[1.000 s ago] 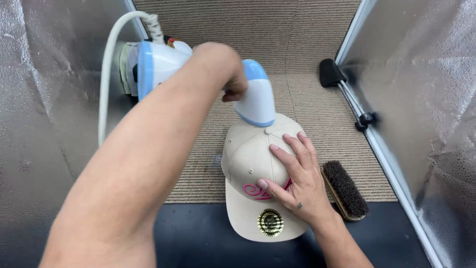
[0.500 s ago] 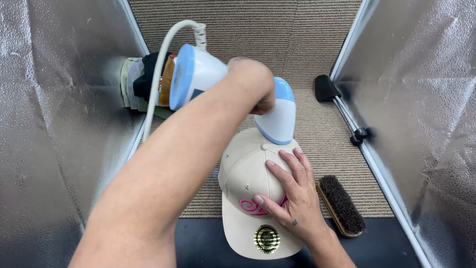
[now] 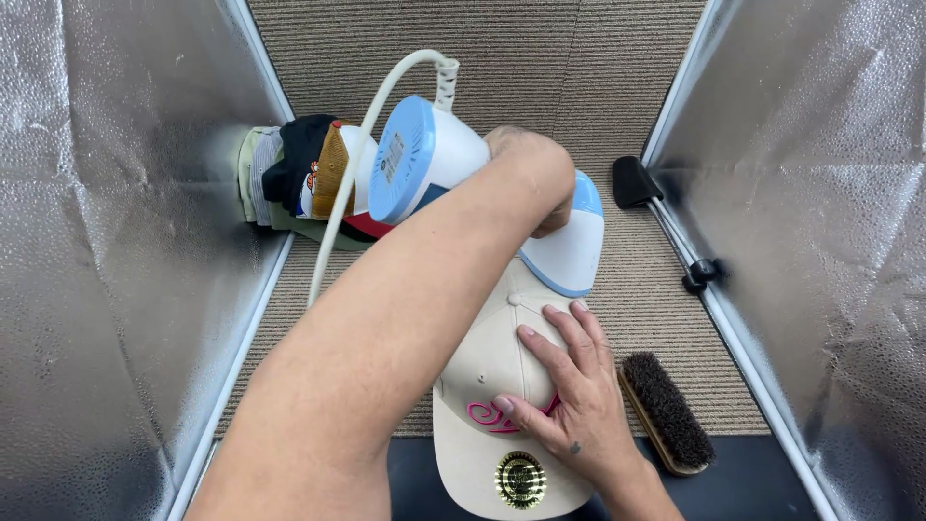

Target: The person cleans a beige baseball cap by first brushing the surface with a wooden brush. They then use a handheld garment steamer to apply steam to the cap, moving the device over the fabric. Finally, they brush the cap again with the wooden brush.

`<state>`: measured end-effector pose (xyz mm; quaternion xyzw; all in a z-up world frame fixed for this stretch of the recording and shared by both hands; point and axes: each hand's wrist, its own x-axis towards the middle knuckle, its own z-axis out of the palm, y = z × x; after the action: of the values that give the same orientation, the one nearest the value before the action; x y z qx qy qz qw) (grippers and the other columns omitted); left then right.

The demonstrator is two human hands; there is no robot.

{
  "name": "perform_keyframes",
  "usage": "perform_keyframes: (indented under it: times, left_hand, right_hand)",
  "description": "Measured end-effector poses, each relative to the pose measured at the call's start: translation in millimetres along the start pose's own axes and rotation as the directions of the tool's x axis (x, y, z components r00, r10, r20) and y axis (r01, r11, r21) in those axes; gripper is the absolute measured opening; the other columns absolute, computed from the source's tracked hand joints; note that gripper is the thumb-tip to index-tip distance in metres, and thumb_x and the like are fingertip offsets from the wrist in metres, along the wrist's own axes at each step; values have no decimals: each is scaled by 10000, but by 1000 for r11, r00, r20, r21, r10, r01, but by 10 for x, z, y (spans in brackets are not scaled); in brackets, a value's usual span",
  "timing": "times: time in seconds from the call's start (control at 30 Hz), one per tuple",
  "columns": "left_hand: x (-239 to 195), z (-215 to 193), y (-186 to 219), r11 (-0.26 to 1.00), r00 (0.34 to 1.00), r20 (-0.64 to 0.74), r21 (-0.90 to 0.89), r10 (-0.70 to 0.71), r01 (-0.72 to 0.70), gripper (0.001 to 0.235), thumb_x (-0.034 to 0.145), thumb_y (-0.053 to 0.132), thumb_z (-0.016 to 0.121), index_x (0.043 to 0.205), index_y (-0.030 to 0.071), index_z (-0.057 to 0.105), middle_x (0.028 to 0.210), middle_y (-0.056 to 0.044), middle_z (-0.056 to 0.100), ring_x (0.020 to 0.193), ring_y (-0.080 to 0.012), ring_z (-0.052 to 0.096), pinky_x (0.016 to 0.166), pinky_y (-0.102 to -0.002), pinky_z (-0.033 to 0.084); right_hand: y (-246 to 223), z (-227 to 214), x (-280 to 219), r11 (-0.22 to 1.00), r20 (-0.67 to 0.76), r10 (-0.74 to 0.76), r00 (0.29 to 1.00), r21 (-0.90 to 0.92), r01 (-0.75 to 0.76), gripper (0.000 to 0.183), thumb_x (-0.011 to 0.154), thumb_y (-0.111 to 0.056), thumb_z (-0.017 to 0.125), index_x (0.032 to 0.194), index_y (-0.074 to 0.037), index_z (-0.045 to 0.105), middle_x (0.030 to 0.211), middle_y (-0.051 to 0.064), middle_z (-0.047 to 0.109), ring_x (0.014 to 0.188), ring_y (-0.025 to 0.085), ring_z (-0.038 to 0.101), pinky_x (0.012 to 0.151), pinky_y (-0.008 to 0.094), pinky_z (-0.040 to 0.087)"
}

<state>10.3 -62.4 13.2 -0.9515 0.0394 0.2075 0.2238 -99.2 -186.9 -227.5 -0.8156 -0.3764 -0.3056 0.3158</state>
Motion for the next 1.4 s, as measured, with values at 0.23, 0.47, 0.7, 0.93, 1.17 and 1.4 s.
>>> perform_keyframes:
  times: [0.23, 0.47, 0.7, 0.93, 1.17, 1.4]
  left_hand:
    - [-185, 261, -418, 998, 995, 75, 3, -61, 61, 352, 783, 216, 552, 1063, 257, 762, 1104, 37, 737, 1134, -195, 680, 1002, -394, 475]
    - [-201, 475, -679, 964, 977, 105, -177, -183, 200, 372, 676, 208, 683, 1037, 158, 760, 1068, -30, 756, 943, -295, 726, 801, -436, 552]
    - [44, 250, -373, 991, 995, 49, -97, -86, 90, 240, 803, 280, 592, 985, 287, 748, 1017, 75, 749, 1025, -191, 723, 906, -361, 529]
    - [53, 415, -568, 987, 995, 53, -134, -85, 91, 269, 734, 225, 612, 961, 267, 750, 994, 54, 732, 1001, -197, 716, 892, -379, 523]
    - [-639, 1072, -908, 930, 980, 27, -311, -199, 198, 420, 761, 252, 653, 1154, 135, 745, 1193, -69, 724, 1081, -281, 694, 862, -448, 566]
    - [-519, 1279, -780, 935, 934, -277, -331, -225, 127, 345, 841, 342, 598, 1115, 182, 735, 1120, -36, 738, 1014, -294, 713, 780, -448, 587]
  right_hand:
    - [-3, -7, -6, 1000, -11, -1, 1000, 6, 1, 703, 821, -525, 769, 1404, -179, 585, 1534, 132, 478, 1510, 443, 343, 1222, 596, 322]
    - [-5, 21, -3, 1000, -37, -11, 999, 26, 12, 705, 820, -509, 764, 1411, -171, 576, 1532, 160, 477, 1516, 458, 335, 1252, 598, 285]
    - [-20, 14, -3, 999, -36, -15, 999, 28, 16, 691, 832, -488, 763, 1405, -148, 578, 1532, 177, 475, 1511, 475, 345, 1247, 611, 308]
    - [-9, -22, 16, 999, -12, -30, 999, 19, 30, 711, 819, -491, 769, 1413, -150, 574, 1525, 177, 480, 1498, 485, 364, 1242, 614, 320]
    - [47, 72, -68, 999, -57, -19, 998, 30, 21, 718, 789, -484, 786, 1410, -188, 579, 1531, 144, 469, 1502, 490, 358, 1250, 634, 325]
    - [57, 82, -64, 1000, -62, -14, 998, 26, 15, 707, 795, -451, 787, 1414, -181, 577, 1551, 143, 452, 1525, 482, 340, 1273, 630, 292]
